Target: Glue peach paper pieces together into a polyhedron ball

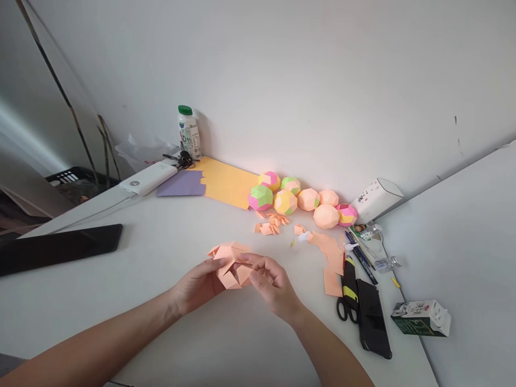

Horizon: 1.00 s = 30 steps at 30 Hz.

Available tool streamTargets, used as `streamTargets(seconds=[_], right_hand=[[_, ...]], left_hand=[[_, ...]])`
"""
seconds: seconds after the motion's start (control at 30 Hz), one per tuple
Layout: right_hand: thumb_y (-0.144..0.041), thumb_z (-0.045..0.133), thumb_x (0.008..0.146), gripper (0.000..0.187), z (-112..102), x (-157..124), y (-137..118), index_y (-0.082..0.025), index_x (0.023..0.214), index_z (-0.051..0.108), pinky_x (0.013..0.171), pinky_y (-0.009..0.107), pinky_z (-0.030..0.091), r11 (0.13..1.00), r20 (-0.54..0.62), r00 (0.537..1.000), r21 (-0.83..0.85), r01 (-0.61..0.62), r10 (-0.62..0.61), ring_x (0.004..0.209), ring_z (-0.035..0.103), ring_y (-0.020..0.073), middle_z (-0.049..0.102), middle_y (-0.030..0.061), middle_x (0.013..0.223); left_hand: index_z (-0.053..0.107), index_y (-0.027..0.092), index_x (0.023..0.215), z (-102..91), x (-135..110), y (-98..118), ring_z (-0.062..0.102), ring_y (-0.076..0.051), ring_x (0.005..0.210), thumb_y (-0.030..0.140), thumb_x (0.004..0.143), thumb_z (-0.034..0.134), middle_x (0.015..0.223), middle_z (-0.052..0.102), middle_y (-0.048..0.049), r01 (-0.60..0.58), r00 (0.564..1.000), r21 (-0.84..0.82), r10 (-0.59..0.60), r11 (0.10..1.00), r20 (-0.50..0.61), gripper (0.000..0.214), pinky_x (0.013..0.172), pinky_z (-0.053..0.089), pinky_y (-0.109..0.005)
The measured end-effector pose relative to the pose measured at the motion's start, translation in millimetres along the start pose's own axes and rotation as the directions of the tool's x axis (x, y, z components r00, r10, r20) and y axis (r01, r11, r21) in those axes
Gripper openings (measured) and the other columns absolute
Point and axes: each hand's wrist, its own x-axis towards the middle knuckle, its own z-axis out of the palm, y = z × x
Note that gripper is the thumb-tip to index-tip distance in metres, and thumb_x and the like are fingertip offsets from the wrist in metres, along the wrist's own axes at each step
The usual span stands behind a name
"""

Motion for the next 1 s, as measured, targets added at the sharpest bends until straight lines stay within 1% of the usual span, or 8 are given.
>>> streamTargets(seconds=[0.2,0.3,0.4,0.5,0.6,0.7,0.8,1.0], right_hand=[[-0.021,0.056,0.083,0.004,-3.0,2.8,12.1,-0.02,0.081,0.06,0.067,0.028,0.048,0.926,-0.112,0.97,-0.338,0.166,-0.215,0.075,0.061,0.0152,0.064,0.0036,0.081],[-0.017,0.056,0.082,0.007,-2.4,3.6,15.2,-0.021,0.082,0.062,0.065,0.027,0.048,0.881,-0.12,0.943,-0.408,0.237,-0.31,0.072,0.059,0.0146,0.063,0.0028,0.077],[-0.017,0.055,0.083,0.008,0.7,3.0,17.0,-0.021,0.083,0.062,0.068,0.029,0.05,0.9,-0.128,0.943,-0.362,0.243,-0.306,0.076,0.06,0.0155,0.063,0.0038,0.083],[-0.02,0.054,0.084,0.007,5.6,1.8,19.3,-0.021,0.084,0.061,0.075,0.034,0.053,0.959,-0.12,0.967,-0.204,0.198,-0.225,0.09,0.059,0.019,0.059,0.0047,0.088],[-0.021,0.054,0.085,0.006,9.3,1.2,22.1,-0.022,0.086,0.06,0.078,0.036,0.055,0.971,-0.133,0.965,-0.11,0.21,-0.224,0.101,0.054,0.0209,0.053,0.005,0.092],[-0.021,0.053,0.085,0.007,9.8,1.3,24.6,-0.023,0.087,0.059,0.077,0.036,0.056,0.956,-0.137,0.952,-0.144,0.254,-0.273,0.1,0.052,0.0194,0.05,0.0061,0.099],[-0.021,0.052,0.086,0.008,8.1,2.4,26.2,-0.023,0.089,0.059,0.077,0.036,0.054,0.941,-0.116,0.948,-0.209,0.267,-0.295,0.101,0.052,0.0202,0.052,0.0071,0.102],[-0.022,0.053,0.086,0.009,5.4,6.0,28.5,-0.022,0.088,0.061,0.081,0.037,0.05,0.926,-0.092,0.949,-0.264,0.269,-0.302,0.092,0.057,0.0197,0.059,0.006,0.089]], left_hand=[[0.068,0.011,0.089,-5.3,1.0,-2.0,0.06,-0.021,0.08,0.028,0.08,0.058,0.086,0.067,-0.0106,0.034,0.999,-0.051,-0.036,0.998,-0.023,0.021,0.074,0.046,-0.033],[0.069,0.013,0.08,-8.2,2.7,-3.0,0.058,-0.015,0.071,0.025,0.077,0.063,0.077,0.065,-0.0064,-0.014,1.0,-0.019,0.013,1.0,-0.016,0.014,0.064,0.044,-0.024],[0.069,0.012,0.08,-9.6,2.8,-3.7,0.055,-0.014,0.07,0.025,0.076,0.064,0.075,0.063,-0.0055,-0.019,1.0,0.004,0.019,1.0,-0.002,0.014,0.065,0.043,-0.024],[0.068,0.013,0.086,-9.9,2.4,-3.9,0.056,-0.018,0.076,0.028,0.077,0.063,0.08,0.064,-0.0079,0.014,1.0,0.027,-0.014,1.0,0.012,0.019,0.071,0.044,-0.03],[0.067,0.014,0.088,-9.8,2.4,-4.2,0.057,-0.02,0.08,0.028,0.077,0.063,0.083,0.065,-0.0085,0.019,1.0,0.034,-0.019,0.999,0.003,0.018,0.072,0.044,-0.032],[0.067,0.015,0.081,-8.1,2.2,-4.6,0.058,-0.02,0.078,0.028,0.076,0.063,0.081,0.065,-0.008,0.028,1.0,0.033,-0.027,0.999,-0.014,0.015,0.069,0.044,-0.031],[0.066,0.015,0.086,-4.6,1.5,-4.5,0.06,-0.023,0.079,0.028,0.075,0.064,0.082,0.067,-0.0089,0.033,0.999,0.014,-0.033,0.999,-0.017,0.016,0.072,0.044,-0.033],[0.066,0.014,0.096,-1.5,1.1,-3.5,0.062,-0.022,0.079,0.026,0.078,0.061,0.083,0.068,-0.0102,0.047,0.999,-0.012,-0.047,0.999,-0.011,0.022,0.074,0.045,-0.034]])
